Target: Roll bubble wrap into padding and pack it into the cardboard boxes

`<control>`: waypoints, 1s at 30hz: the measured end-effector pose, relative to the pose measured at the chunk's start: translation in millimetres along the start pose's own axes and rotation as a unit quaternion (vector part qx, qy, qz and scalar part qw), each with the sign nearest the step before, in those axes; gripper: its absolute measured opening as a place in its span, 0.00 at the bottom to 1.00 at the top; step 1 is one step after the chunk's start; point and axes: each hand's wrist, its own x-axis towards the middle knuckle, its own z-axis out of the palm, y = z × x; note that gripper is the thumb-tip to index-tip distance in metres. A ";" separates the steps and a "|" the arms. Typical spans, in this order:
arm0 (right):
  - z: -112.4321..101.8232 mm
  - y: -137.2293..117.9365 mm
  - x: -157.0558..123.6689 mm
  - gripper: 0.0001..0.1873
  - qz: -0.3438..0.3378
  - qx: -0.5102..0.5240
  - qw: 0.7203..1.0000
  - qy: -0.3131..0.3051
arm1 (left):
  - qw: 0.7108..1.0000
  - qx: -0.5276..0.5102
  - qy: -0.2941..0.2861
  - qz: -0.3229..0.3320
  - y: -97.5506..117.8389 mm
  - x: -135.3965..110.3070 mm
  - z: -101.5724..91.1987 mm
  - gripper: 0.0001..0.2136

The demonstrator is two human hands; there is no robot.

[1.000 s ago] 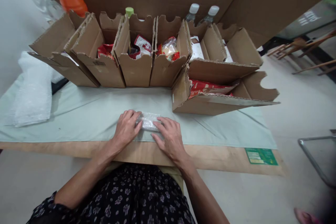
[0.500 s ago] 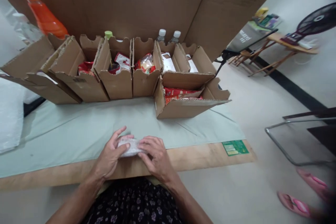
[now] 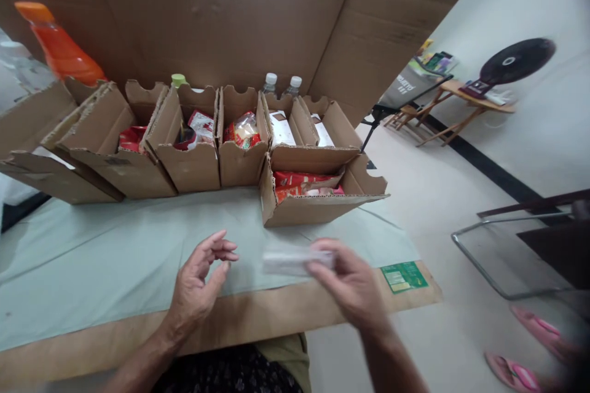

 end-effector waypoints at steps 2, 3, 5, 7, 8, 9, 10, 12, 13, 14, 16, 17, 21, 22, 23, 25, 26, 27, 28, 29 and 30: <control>-42.1 -20.2 26.4 0.08 -0.079 -0.061 0.991 0.094 | 0.999 0.050 0.016 0.000 -11.6 11.1 -5.1 0.16; -60.0 -29.9 42.3 0.09 -0.111 -0.083 0.981 0.135 | 0.997 0.077 0.023 -0.002 -18.1 15.1 -6.5 0.14; -84.3 -45.2 78.6 0.11 -0.155 -0.133 0.967 0.154 | 0.992 0.120 0.029 0.003 -29.8 19.6 -6.2 0.12; -91.3 -51.2 117.1 0.09 -0.177 -0.179 0.965 0.077 | 0.989 0.143 0.020 0.024 -36.6 20.8 -3.0 0.10; -88.8 -50.4 135.4 0.08 -0.177 -0.197 0.964 0.011 | 0.988 0.151 0.013 0.037 -37.9 20.9 -1.1 0.09; -83.1 -47.3 152.0 0.07 -0.170 -0.211 0.960 -0.064 | 0.986 0.159 0.006 0.051 -38.1 21.1 0.5 0.09; -75.2 -42.5 166.5 0.06 -0.159 -0.222 0.952 -0.138 | 0.984 0.166 0.001 0.064 -37.5 21.4 1.6 0.08; -56.8 -30.7 188.3 0.05 -0.139 -0.243 0.925 -0.256 | 0.980 0.179 -0.005 0.083 -35.1 22.9 2.6 0.08; -48.6 -25.1 196.0 0.05 -0.133 -0.254 0.912 -0.294 | 0.978 0.186 -0.007 0.090 -34.0 23.8 2.5 0.09; -42.1 -20.3 201.8 0.05 -0.133 -0.267 0.900 -0.317 | 0.977 0.192 -0.011 0.097 -33.2 24.9 2.2 0.09; -36.3 -15.2 209.7 0.06 -0.141 -0.299 0.885 -0.327 | 0.974 0.201 -0.016 0.106 -32.5 26.7 1.8 0.09; -36.6 -15.2 212.4 0.07 -0.145 -0.316 0.878 -0.327 | 0.973 0.204 -0.017 0.109 -32.6 27.4 1.7 0.09; -39.9 -26.9 217.4 0.04 -0.134 -0.373 0.842 -0.367 | 0.970 0.212 -0.023 0.115 -34.1 28.0 2.1 0.09; -36.9 -30.2 217.0 0.05 -0.118 -0.393 0.825 -0.388 | 0.969 0.214 -0.025 0.117 -34.4 27.8 2.2 0.09; -31.7 -32.9 216.0 0.06 -0.101 -0.423 0.804 -0.406 | 0.969 0.216 -0.027 0.119 -34.7 27.6 2.2 0.09; -17.7 -35.4 212.5 0.06 -0.078 -0.487 0.757 -0.429 | 0.967 0.221 -0.029 0.125 -34.9 27.6 1.8 0.09; -10.8 -35.6 210.4 0.07 -0.077 -0.508 0.740 -0.434 | 0.966 0.223 -0.030 0.126 -34.9 27.7 1.5 0.09; -5.1 -35.5 208.5 0.07 -0.077 -0.517 0.731 -0.439 | 0.965 0.225 -0.033 0.127 -34.9 28.0 1.2 0.09; -1.6 -35.2 207.0 0.07 -0.078 -0.512 0.730 -0.446 | 0.965 0.227 -0.034 0.129 -34.8 28.3 0.9 0.09; -0.4 -34.9 206.1 0.07 -0.078 -0.492 0.738 -0.456 | 0.964 0.229 -0.036 0.131 -34.8 28.6 0.7 0.09; -1.6 -34.8 205.8 0.07 -0.075 -0.463 0.750 -0.466 | 0.963 0.230 -0.036 0.133 -34.8 28.8 0.6 0.09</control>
